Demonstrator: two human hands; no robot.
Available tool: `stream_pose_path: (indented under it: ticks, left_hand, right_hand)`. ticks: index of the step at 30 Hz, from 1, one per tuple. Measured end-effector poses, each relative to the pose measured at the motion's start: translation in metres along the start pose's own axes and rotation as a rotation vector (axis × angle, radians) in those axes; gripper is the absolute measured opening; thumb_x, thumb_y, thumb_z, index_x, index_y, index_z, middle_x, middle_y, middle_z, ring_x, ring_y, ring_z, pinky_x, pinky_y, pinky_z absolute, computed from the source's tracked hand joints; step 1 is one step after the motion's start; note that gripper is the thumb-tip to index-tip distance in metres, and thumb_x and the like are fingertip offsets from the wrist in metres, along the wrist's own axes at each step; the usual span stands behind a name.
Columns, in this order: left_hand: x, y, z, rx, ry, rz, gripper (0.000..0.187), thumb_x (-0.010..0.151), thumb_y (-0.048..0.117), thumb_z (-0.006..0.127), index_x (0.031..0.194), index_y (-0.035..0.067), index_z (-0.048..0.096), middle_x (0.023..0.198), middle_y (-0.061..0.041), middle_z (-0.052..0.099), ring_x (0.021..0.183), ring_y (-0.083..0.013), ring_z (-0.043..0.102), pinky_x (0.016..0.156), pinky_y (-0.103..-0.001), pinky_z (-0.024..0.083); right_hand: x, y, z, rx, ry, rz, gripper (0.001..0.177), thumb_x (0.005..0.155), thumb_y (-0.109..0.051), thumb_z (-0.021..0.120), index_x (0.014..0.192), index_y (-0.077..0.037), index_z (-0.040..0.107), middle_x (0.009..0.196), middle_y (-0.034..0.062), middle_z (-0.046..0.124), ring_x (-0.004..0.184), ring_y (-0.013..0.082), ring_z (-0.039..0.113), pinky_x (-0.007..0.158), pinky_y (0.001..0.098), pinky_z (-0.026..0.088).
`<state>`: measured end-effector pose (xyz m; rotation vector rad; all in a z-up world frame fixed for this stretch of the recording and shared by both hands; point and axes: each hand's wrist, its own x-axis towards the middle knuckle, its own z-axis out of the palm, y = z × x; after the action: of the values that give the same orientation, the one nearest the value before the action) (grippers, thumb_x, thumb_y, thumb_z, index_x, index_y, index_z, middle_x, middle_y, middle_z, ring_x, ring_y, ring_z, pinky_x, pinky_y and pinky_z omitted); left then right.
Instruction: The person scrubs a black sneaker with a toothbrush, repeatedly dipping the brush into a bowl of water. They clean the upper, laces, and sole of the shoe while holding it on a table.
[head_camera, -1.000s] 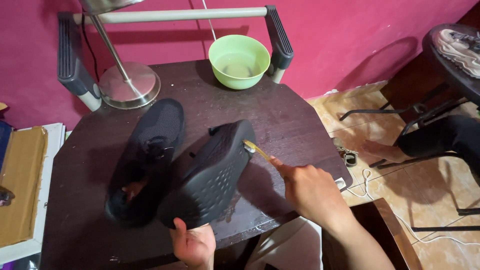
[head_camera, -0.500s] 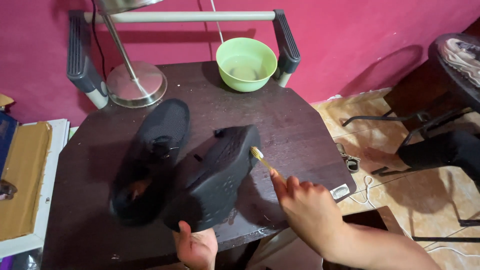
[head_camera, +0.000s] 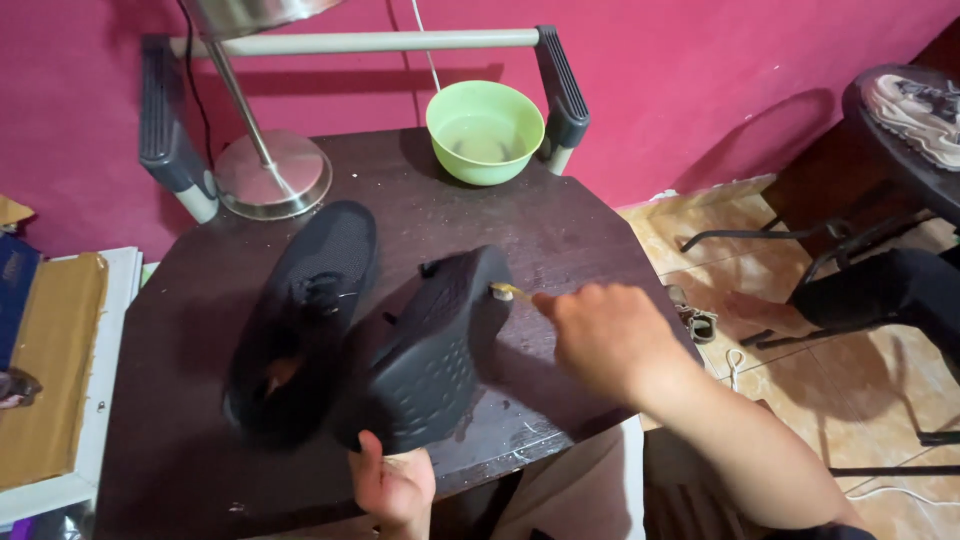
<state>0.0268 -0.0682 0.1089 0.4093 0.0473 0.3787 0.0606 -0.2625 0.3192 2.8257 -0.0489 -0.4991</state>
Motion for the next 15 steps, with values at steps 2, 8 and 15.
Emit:
stream_pose_path:
  ticks: [2,8,15]
  left_hand:
    - [-0.001,0.001,-0.006,-0.023,-0.05,0.0,0.061,0.097,0.024,0.055,0.149,-0.006,0.044,0.153,-0.022,0.049,0.144,-0.0364,0.045,0.126,-0.054,0.031]
    - [0.003,0.014,0.008,-0.111,0.076,-0.179,0.063,0.1,0.037,0.044,0.154,0.004,0.041,0.16,-0.015,0.043,0.148,-0.0349,0.04,0.121,-0.062,0.03]
    - [0.01,0.005,-0.007,-0.099,-0.007,-0.181,0.063,0.1,0.04,0.048,0.154,0.007,0.043,0.159,-0.014,0.045,0.146,-0.0338,0.042,0.12,-0.062,0.032]
  right_hand:
    - [0.004,0.018,-0.003,0.168,-0.057,0.028,0.069,0.085,-0.014,0.041,0.147,-0.04,0.054,0.108,0.02,0.073,0.104,0.0428,0.069,0.087,0.053,0.056]
    - [0.026,0.099,0.107,0.841,0.306,0.035,0.051,0.096,-0.013,0.049,0.146,-0.021,0.058,0.145,-0.003,0.062,0.115,0.0099,0.067,0.093,0.0289,0.049]
    - [-0.031,0.047,0.144,1.277,0.413,0.128,0.048,0.098,-0.014,0.052,0.146,-0.016,0.056,0.154,0.0062,0.053,0.146,0.019,0.045,0.123,0.0353,0.029]
